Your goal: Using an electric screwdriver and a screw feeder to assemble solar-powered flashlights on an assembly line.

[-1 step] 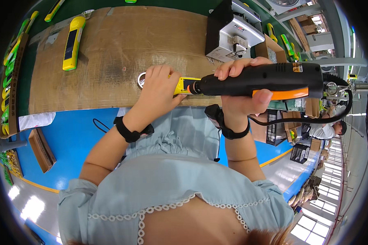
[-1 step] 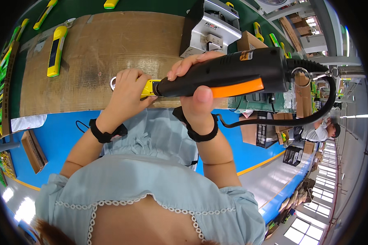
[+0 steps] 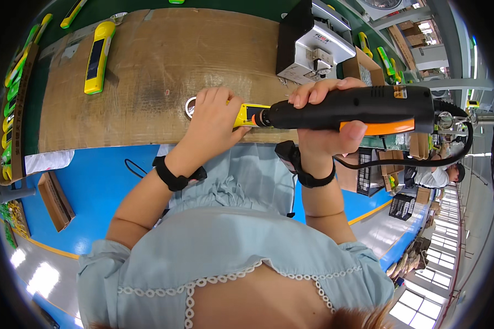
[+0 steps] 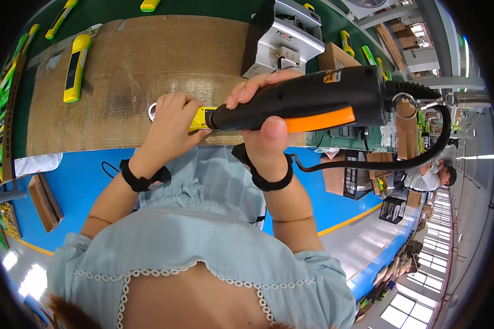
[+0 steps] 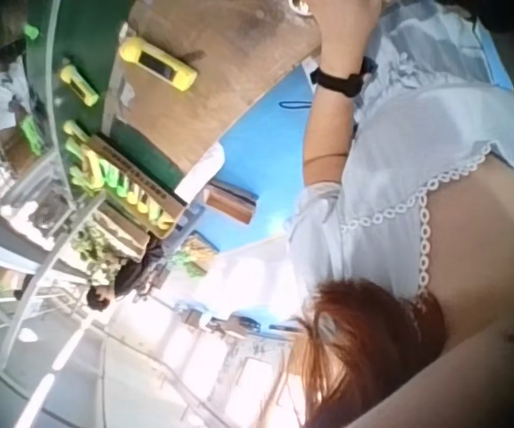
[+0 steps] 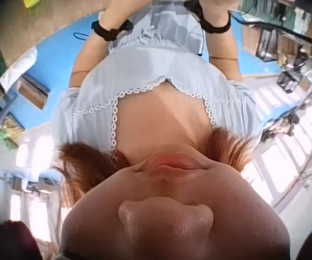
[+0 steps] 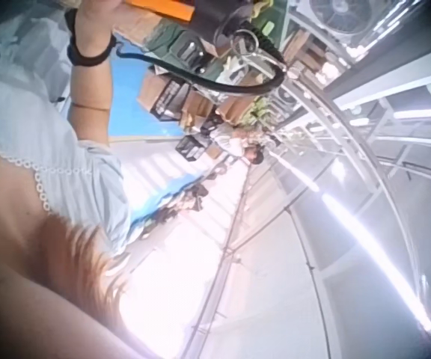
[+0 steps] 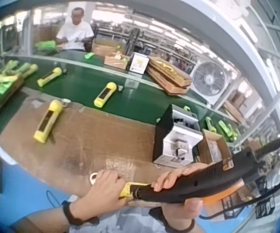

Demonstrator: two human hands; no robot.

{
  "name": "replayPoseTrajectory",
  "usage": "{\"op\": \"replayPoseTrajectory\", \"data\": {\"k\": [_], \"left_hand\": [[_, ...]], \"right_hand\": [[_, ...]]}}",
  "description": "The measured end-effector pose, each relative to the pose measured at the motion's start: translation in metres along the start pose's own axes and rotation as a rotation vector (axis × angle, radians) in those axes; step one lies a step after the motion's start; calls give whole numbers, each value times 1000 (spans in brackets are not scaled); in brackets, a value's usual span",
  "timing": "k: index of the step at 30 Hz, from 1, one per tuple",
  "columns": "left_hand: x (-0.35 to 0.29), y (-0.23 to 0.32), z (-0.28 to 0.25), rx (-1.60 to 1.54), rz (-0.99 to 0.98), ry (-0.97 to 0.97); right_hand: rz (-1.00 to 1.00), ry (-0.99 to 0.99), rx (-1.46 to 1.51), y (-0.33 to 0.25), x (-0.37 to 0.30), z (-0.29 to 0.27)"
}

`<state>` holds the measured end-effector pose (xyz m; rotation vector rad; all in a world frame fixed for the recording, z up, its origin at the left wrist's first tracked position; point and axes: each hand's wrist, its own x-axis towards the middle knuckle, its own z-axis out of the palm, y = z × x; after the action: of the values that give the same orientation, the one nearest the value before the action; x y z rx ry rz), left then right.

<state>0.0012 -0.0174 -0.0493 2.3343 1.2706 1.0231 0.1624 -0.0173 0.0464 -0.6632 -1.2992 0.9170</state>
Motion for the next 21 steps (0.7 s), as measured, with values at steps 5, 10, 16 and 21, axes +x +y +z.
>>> {"op": "replayPoseTrajectory", "data": {"k": [5,10,16,21], "left_hand": [[1,0,0,2,-12,-12],[1,2,-1,3,-26,-16],[1,0,0,3,-24,1],[1,0,0,1,-34,-22]], "right_hand": [[13,-4,62,1,-2,-1],[23,5,-19,6,-4,6],[13,-15,192,14,-4,17],[-12,-34,189,19,-4,17]]}}
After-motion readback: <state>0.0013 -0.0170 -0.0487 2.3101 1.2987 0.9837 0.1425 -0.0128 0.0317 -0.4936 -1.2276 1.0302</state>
